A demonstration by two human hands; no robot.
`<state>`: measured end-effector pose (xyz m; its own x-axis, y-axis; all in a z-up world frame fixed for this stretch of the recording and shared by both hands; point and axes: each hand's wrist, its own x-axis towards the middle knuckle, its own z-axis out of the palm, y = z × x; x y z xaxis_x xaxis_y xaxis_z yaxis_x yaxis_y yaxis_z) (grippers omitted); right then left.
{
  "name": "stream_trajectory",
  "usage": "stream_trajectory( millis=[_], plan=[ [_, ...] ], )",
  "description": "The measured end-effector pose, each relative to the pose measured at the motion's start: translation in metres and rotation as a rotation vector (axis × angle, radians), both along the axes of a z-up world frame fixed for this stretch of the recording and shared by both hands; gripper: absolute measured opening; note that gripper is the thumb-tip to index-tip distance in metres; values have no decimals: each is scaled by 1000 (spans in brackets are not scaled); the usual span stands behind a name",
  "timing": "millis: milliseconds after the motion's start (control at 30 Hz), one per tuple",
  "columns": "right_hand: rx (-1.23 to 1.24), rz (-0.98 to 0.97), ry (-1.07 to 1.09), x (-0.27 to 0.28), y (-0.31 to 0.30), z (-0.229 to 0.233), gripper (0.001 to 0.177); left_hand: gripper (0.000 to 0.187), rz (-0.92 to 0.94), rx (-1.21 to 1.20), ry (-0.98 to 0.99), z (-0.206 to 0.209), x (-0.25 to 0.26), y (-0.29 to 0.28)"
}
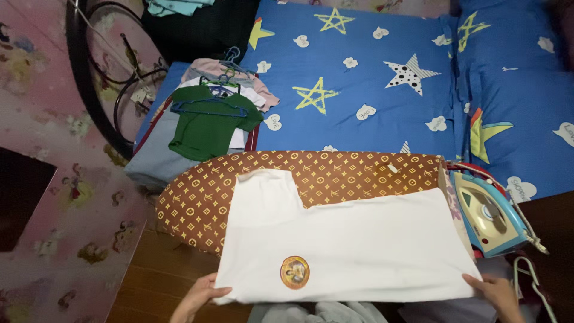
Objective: The person irons a white t-shirt on an ironing board, smoothing it out and flipping it to press both sides. They then place the shirt on a hanger and proceed to iron a second white t-shirt with a graphic print, repeating the same process before hanging it.
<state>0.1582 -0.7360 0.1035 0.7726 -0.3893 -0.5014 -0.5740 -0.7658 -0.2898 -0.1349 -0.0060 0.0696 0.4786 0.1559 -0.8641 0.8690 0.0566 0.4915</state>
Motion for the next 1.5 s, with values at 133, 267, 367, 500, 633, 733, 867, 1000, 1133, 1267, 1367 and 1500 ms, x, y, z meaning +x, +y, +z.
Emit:
stream_trajectory(
  millis=[133, 267, 367, 500, 633, 733, 867, 1000, 1133, 1267, 1367, 1500],
  plan=[
    [-436, 459, -232, 7, 20, -4, 34, 65, -22, 545, -150, 7, 17, -10],
    [-185, 735, -635, 37, 138, -11, 39, 30, 17, 1002, -470, 33, 88, -37],
    [146, 890, -616, 44, 254, 5, 48, 28, -163, 919, -1024, 35, 167, -73],
    [231, 1119, -564, 47, 303, 42, 55, 53, -593, 1031, -749, 58, 237, -123],
    [153, 992, -747, 84, 258, 17, 50, 53, -747, 912, -316, 95, 283, -152],
    [-243, 809, -790, 119, 167, -1, 24, 60, -746, 830, -318, 86, 295, -155],
    [-502, 561, -797, 153, 55, 13, 76, 59, -272, 940, -925, 19, 282, -129],
    [-519, 468, -445, 182, 20, 14, 80, 58, -431, 1214, -619, -5, 270, -108],
    [-412, 446, -326, 210, 18, 23, 56, 77, -713, 1069, -411, 26, 284, -50],
    [-429, 500, -358, 236, 1, 48, 56, 64, -235, 983, -552, 30, 310, -6],
    [-506, 486, -318, 250, -3, 69, 58, 57, 35, 1113, -593, 42, 296, 2],
    [-399, 501, -301, 261, 7, 110, 67, 54, 358, 1006, -614, 67, 239, -10]
  ],
)
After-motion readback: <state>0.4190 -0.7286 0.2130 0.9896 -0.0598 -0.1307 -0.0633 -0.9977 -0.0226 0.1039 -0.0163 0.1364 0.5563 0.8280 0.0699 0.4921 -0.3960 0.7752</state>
